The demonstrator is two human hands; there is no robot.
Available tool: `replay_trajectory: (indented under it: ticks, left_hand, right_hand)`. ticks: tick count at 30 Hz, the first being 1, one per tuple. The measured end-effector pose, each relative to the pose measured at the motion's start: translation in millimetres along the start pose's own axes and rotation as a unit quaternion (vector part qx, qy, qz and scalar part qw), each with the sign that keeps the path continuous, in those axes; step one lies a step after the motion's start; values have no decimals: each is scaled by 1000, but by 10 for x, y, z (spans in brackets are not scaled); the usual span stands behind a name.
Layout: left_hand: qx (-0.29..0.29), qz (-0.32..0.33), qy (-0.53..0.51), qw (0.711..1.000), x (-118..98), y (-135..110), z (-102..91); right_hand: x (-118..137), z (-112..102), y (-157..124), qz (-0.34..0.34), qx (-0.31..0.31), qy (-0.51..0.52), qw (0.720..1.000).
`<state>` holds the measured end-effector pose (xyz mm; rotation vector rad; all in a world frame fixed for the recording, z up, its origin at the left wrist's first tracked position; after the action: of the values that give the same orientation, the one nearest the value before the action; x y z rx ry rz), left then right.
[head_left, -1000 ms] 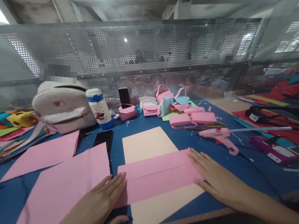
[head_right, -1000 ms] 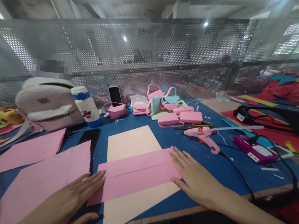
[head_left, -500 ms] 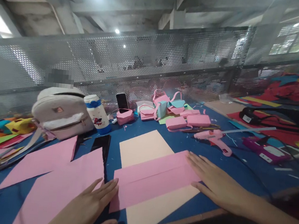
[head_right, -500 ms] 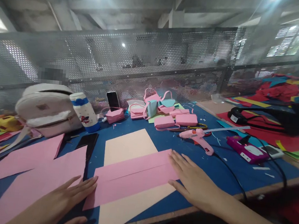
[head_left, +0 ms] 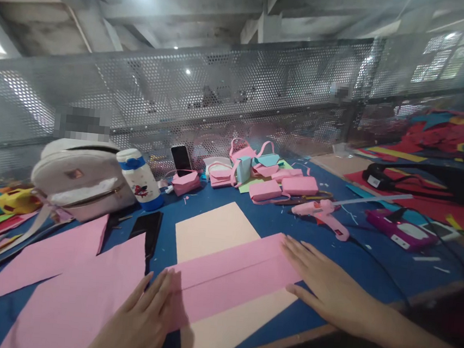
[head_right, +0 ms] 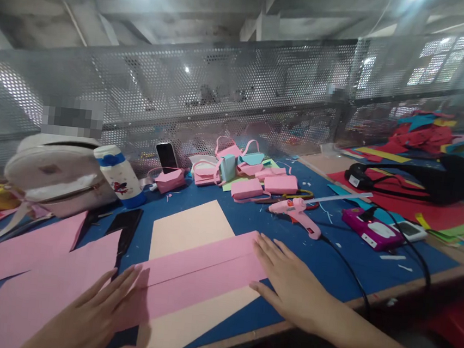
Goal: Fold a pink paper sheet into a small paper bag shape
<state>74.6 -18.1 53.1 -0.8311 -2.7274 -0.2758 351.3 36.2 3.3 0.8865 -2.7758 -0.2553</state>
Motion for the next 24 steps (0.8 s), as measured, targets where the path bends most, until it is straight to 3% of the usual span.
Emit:
replay_trajectory:
  ticks: [3,7,11,15,24]
  left_hand:
    - [-16,12,-14,1000,-249,334,-21]
    - [-36,156,-123,979,-623,757,-7]
    - [0,191,-217,957,-624,905,133]
    - [16,153,-249,956,-427,754,245]
    - [-24,80,-169,982,10,147,371]
  right_hand:
    - [-9,-2,7,-4,-16,2,1000]
    - [-15,9,-3,-6,-31,-12,999]
    - [-22,34,-12,-19,-51,-22,998]
    - [-27,48,9,-30,-53,-33,998]
    - [-44,52,82,64,88,-12,994]
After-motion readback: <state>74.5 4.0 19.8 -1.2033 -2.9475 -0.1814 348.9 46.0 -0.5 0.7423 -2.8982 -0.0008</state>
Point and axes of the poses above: each hand's wrist, its own y-axis towards the middle knuckle, its own z-axis out of the palm, x = y × z, the point moved 7 cm from there along y, towards the middle knuckle, and after that the axes turned 7 degrees about -x, right-handed, at the moved point
